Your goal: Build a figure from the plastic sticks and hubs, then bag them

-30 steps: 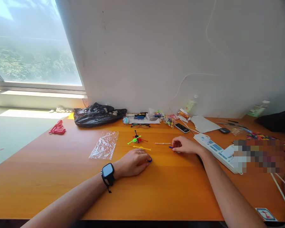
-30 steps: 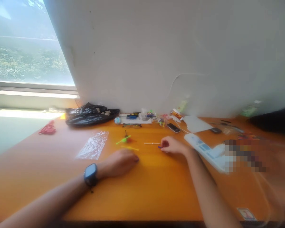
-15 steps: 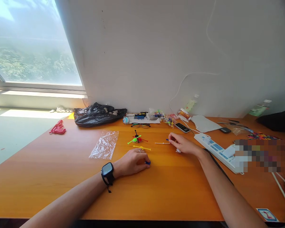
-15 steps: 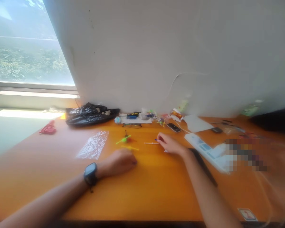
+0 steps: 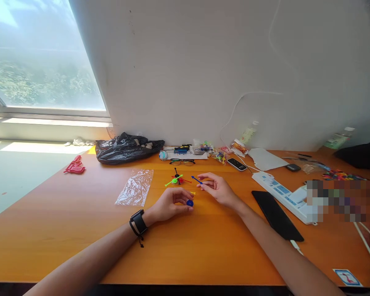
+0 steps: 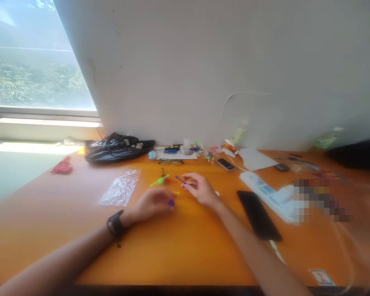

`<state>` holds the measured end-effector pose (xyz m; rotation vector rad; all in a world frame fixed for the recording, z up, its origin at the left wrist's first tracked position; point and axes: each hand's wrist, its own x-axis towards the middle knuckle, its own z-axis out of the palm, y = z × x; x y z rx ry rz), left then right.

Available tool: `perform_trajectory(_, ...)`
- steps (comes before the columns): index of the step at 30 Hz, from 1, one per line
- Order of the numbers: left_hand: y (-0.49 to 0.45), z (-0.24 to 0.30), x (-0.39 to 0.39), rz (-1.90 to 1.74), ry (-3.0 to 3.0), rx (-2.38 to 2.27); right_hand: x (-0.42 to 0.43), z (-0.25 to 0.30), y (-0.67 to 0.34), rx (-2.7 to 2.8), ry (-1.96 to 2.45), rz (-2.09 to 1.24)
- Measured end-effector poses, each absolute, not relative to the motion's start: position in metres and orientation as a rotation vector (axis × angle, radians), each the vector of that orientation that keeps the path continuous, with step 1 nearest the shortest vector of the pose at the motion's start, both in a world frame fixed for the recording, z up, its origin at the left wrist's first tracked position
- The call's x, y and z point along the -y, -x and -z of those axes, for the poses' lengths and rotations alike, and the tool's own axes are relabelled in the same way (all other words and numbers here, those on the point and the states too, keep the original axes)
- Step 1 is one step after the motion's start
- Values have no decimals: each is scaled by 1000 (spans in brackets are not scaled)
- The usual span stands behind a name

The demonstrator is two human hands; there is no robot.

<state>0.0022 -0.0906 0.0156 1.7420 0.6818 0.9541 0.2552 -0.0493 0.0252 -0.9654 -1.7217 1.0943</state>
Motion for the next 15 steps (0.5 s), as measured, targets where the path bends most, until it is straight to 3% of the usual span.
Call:
perform_trajectory(5,-2,-15,86,-979,-1603,-781,60,-15,-239,1692,1023,-1186)
perform_trajectory(10,1,-21,86,-970,-1563,-878,69,-20,-232,1803,1013,-1010)
perform_trajectory(15,1,-27,87,-958,-1578,-821,75,-28,-232,1804,995,-1174)
